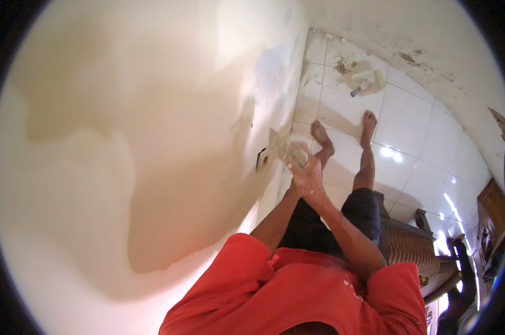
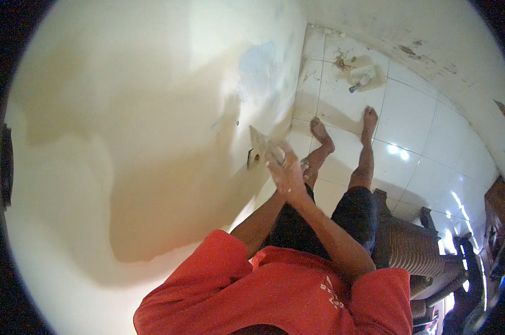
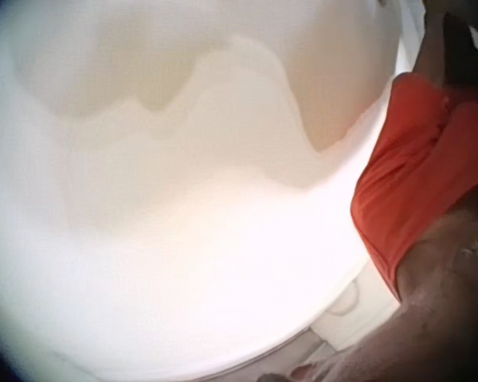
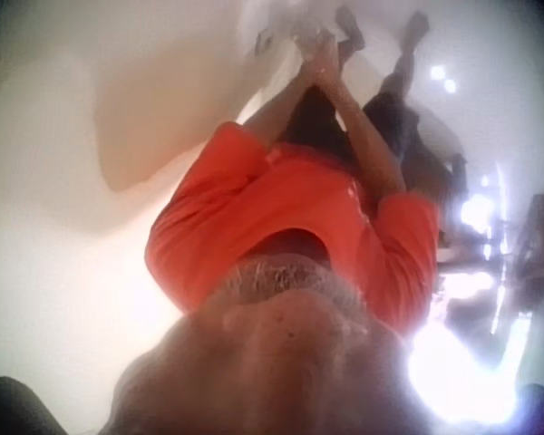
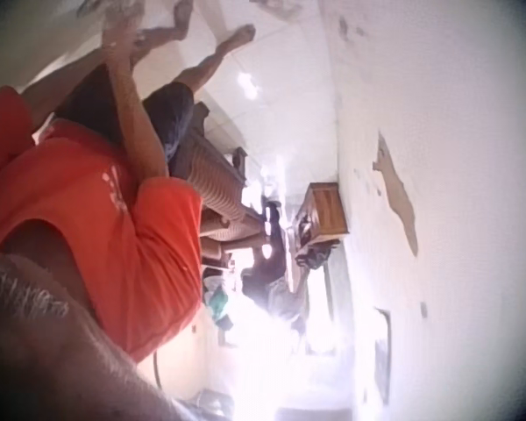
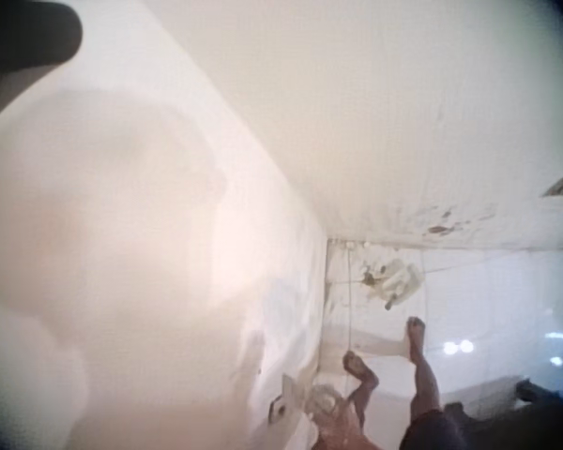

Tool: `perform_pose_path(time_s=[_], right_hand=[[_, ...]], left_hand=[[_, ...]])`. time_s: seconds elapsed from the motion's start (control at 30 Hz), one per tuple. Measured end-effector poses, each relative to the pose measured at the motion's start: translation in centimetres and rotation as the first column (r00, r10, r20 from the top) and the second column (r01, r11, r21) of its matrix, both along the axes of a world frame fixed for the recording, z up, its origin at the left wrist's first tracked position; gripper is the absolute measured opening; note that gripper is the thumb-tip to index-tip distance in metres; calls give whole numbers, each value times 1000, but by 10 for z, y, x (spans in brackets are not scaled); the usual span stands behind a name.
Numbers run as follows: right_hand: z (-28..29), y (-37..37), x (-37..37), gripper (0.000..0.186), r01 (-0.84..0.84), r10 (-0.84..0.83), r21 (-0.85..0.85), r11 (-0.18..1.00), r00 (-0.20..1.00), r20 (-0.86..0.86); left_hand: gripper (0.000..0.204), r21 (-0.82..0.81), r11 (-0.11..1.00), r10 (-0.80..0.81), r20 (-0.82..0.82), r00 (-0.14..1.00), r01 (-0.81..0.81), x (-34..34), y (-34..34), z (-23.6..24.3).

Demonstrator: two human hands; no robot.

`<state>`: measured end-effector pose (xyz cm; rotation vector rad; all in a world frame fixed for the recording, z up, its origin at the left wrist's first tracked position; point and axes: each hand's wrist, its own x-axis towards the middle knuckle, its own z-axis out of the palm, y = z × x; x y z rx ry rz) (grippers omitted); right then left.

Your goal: The person scrapes a damaged wall using a scraper and applies a filler substance to the surface using a spreader and their hands.

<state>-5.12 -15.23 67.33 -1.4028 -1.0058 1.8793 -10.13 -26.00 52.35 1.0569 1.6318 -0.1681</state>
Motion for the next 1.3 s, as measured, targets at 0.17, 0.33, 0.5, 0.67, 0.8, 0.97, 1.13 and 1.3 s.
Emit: perform_pose_path(time_s=[0.17, 0.33, 0.5, 0.67, 0.8, 0.97, 1.13, 1.3], right_hand=[[19, 32, 29, 30, -62, 96, 398, 915, 993, -67], [55, 54, 34, 30, 69, -313, -414, 908, 768, -558], [83, 72, 64, 27, 83, -249, -348, 934, 850, -465], [71, 71, 122, 40, 30, -75, -166, 986, 960, -269], [73, 75, 169, 36, 135, -168, -176, 975, 968, -187], [84, 98, 201, 36, 175, -277, -389, 905, 934, -226], [105, 129, 235, 38, 92, -146, -261, 961, 970, -195], [104, 158, 262, 36, -87, 60, -237, 968, 991, -117]], left_hand=[[52, 56, 992, 113, 40, 993, -115, -6, -18, 14], [44, 253, 887, 329, 238, 914, -386, -6, -16, 38], [40, 287, 814, 385, 385, 839, -506, 0, 20, 102], [39, 232, 825, 442, 304, 844, -515, 6, 35, 136], [38, 203, 786, 504, 334, 796, -584, 12, 30, 135], [34, 333, 747, 513, 262, 817, -575, 11, 13, 106], [36, 295, 629, 681, 237, 693, -719, 34, 29, 105], [39, 364, 543, 778, 123, 617, -757, 52, 35, 88]])
